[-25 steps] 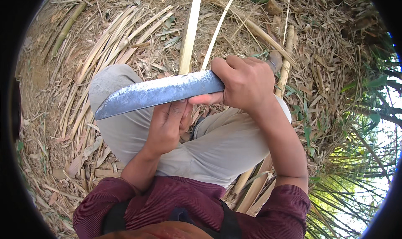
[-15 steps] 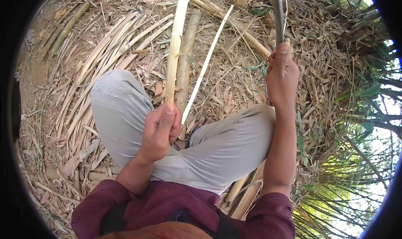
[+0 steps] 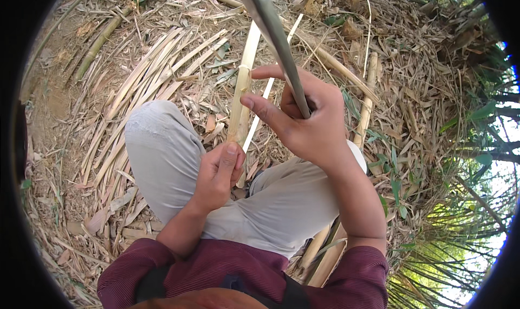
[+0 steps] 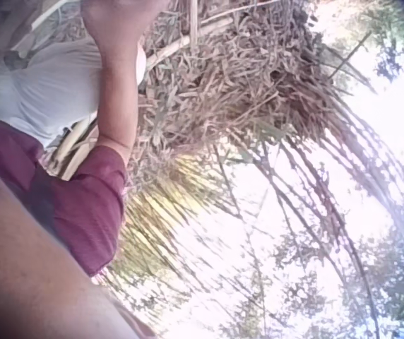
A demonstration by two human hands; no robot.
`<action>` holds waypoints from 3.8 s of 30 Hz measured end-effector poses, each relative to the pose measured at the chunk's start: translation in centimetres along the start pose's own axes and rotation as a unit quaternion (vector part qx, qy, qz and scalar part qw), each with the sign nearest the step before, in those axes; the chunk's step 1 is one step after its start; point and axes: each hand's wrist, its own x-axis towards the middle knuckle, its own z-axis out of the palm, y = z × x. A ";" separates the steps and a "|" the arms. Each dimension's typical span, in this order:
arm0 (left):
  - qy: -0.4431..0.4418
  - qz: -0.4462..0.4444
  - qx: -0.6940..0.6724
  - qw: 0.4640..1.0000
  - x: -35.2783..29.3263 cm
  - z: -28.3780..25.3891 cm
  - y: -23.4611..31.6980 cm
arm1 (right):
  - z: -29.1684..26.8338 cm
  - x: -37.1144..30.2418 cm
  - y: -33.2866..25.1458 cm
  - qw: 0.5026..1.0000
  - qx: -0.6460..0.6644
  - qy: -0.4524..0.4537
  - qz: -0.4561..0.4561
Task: The person shaves a strip of bamboo with a knife, holding the strip across their lap and pulling the blade along the surface to remove layers.
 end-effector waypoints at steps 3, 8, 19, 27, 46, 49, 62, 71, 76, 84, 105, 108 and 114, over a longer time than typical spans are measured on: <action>-0.010 -0.007 -0.003 1.000 0.1 0.3 -0.6 | 0.4 -0.3 0.8 0.995 0.078 -0.021 0.055; -0.021 -0.020 0.010 1.000 0.2 0.6 -0.5 | 0.5 -0.2 2.0 0.996 0.044 0.025 0.079; -0.041 -0.090 -0.049 0.994 -0.6 0.6 -1.1 | -5.0 3.2 6.5 0.956 0.062 0.239 0.156; -0.055 -0.077 -0.028 0.995 -0.5 0.5 -0.6 | -2.8 0.9 2.2 0.867 0.371 0.027 0.332; -0.017 -0.085 0.050 0.995 0.3 0.6 -1.0 | -1.7 0.1 2.6 0.942 0.232 0.050 0.236; -0.081 -0.054 0.045 0.994 -0.4 0.3 -0.9 | -2.4 0.7 2.1 0.904 0.334 0.024 0.264; -0.128 -0.021 0.014 0.991 -0.6 0.1 -0.8 | -2.9 0.5 3.5 0.848 0.398 -0.001 0.348; -0.068 -0.017 -0.022 0.997 -0.1 1.2 0.1 | -2.2 0.5 2.9 0.860 0.363 -0.010 0.357; -0.040 -0.016 -0.052 0.998 0.5 1.3 0.4 | -1.7 0.2 2.6 0.868 0.336 -0.043 0.362; -0.044 -0.023 -0.115 0.992 0.2 0.5 0.4 | -1.5 0.4 2.8 0.834 0.365 -0.074 0.407; -0.113 -0.064 -0.013 0.992 -0.3 0.2 -0.2 | -2.6 0.5 3.6 0.838 0.404 -0.022 0.367; -0.084 -0.058 -0.047 0.994 -0.2 1.3 0.2 | -2.1 0.5 3.3 0.834 0.382 -0.061 0.393; -0.091 -0.079 -0.152 0.981 -0.1 1.1 0.8 | -1.1 0.4 2.7 0.842 0.335 -0.134 0.401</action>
